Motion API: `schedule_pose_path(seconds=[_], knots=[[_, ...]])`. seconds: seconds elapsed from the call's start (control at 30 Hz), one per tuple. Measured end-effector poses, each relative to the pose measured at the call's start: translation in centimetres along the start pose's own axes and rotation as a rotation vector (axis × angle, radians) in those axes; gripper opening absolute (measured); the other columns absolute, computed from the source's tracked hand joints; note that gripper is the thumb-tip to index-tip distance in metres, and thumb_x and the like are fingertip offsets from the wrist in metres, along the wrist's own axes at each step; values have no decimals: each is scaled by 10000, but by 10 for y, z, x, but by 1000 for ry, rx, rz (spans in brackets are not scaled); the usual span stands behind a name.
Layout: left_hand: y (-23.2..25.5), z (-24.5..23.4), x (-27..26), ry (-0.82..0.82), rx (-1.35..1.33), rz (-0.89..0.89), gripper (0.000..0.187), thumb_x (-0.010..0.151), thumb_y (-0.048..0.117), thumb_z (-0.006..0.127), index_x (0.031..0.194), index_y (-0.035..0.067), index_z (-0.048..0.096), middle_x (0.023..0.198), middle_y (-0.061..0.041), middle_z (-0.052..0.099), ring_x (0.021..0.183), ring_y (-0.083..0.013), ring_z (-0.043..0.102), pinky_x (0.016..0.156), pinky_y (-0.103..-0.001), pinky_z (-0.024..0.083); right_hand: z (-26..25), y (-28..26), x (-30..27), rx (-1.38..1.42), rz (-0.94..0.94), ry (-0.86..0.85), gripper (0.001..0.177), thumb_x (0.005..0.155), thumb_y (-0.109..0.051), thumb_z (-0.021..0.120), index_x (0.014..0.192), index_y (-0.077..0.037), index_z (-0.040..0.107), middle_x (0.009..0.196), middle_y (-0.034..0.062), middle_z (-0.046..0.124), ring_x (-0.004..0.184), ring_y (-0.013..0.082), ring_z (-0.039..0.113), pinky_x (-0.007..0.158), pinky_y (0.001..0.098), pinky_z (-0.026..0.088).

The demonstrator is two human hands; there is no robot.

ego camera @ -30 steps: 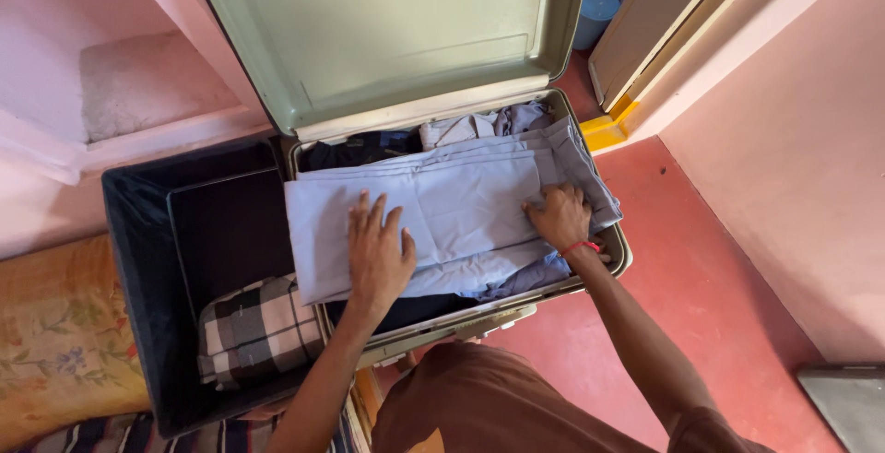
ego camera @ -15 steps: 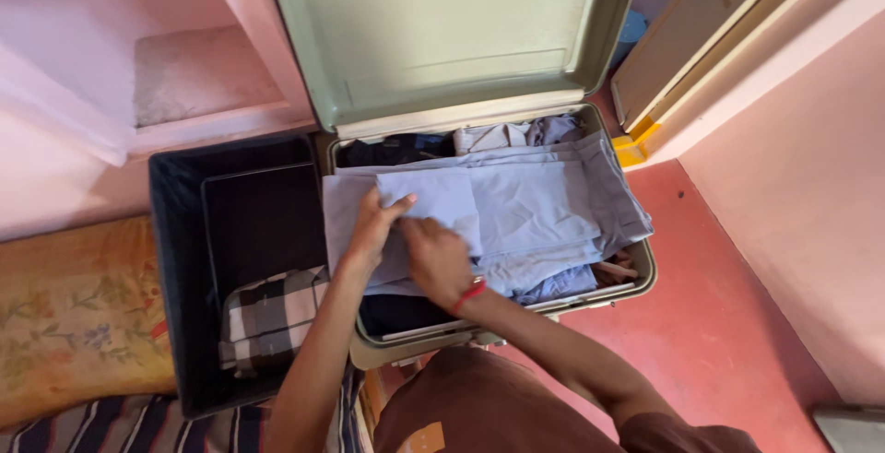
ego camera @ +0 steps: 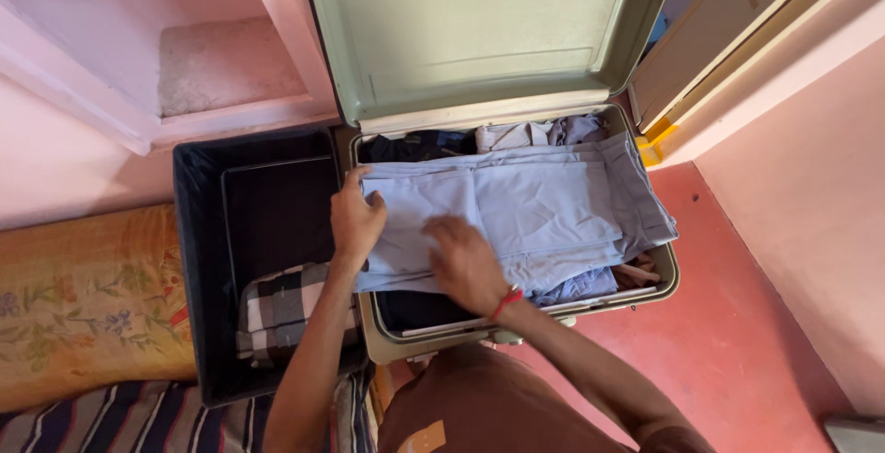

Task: The person folds and organizes various items of clothing, including shirts and trousers, into two suitcases, rearranging them to fit properly.

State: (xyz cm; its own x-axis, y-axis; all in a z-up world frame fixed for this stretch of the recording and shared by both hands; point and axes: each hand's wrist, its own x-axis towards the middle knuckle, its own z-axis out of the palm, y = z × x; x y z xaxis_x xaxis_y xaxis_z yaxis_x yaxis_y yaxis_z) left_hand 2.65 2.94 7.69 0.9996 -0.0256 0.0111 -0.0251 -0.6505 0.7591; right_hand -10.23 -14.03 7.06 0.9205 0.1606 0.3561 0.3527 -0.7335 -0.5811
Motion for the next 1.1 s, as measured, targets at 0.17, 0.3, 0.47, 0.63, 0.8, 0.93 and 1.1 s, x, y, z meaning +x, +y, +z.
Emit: schedule_pose_path(seconds=[0.17, 0.3, 0.47, 0.63, 0.8, 0.93, 1.1], knots=[[17, 18, 2, 174, 89, 657, 336, 808, 43, 713, 1143, 21, 685, 1115, -182, 707, 1072, -383, 636, 926, -485, 505, -32, 19, -10, -51, 99, -61, 687, 645, -2, 702, 1311, -2, 533, 1417, 276, 479, 1306, 462, 430, 1024, 553, 370], [30, 72, 27, -89, 103, 805, 260, 896, 214, 760, 1048, 12, 703, 1053, -153, 701, 1025, -360, 605, 890, -485, 476, -32, 22, -33, -129, 103, 0, 693, 598, 45, 634, 1285, -6, 563, 1316, 254, 531, 1183, 446, 526, 970, 538, 460], [35, 133, 54, -148, 394, 839, 187, 806, 226, 793, 840, 71, 694, 884, -97, 694, 974, -308, 601, 808, -492, 425, -2, 50, -50, -245, 180, -43, 209, 823, 14, 620, 1015, -67, 643, 1013, 111, 621, 983, 324, 646, 833, 450, 553], [41, 142, 43, -36, 501, 852, 268, 741, 156, 781, 956, 73, 645, 976, -117, 653, 1028, -304, 581, 852, -472, 419, -14, 44, -50, -285, 137, -126, 147, 750, -20, 624, 885, -57, 671, 963, 106, 631, 993, 318, 639, 834, 455, 546], [37, 132, 2, -190, 296, 916, 292, 943, 201, 651, 1169, 24, 596, 1256, -164, 607, 1253, -323, 514, 1056, -478, 380, -33, 33, -44, -249, 131, -37, 364, 877, -216, 662, 1169, -1, 634, 1248, 212, 598, 1216, 389, 553, 1028, 497, 434], [-7, 114, 17, -332, 356, 1158, 416, 1034, 297, 501, 1389, 92, 567, 1513, -107, 502, 1476, -274, 369, 1239, -462, 219, -2, 45, -49, -359, -2, -155, 694, 981, -416, 575, 1494, 20, 406, 1571, 313, 347, 1487, 461, 304, 1212, 552, 228], [-20, 122, 27, -285, 556, 1211, 549, 1024, 368, 487, 1524, 140, 479, 1626, -45, 400, 1534, -229, 292, 1281, -451, 133, 15, 53, -62, -413, 27, -294, 805, 1002, -576, 452, 1571, -28, 296, 1614, 318, 228, 1503, 481, 190, 1207, 557, 164]])
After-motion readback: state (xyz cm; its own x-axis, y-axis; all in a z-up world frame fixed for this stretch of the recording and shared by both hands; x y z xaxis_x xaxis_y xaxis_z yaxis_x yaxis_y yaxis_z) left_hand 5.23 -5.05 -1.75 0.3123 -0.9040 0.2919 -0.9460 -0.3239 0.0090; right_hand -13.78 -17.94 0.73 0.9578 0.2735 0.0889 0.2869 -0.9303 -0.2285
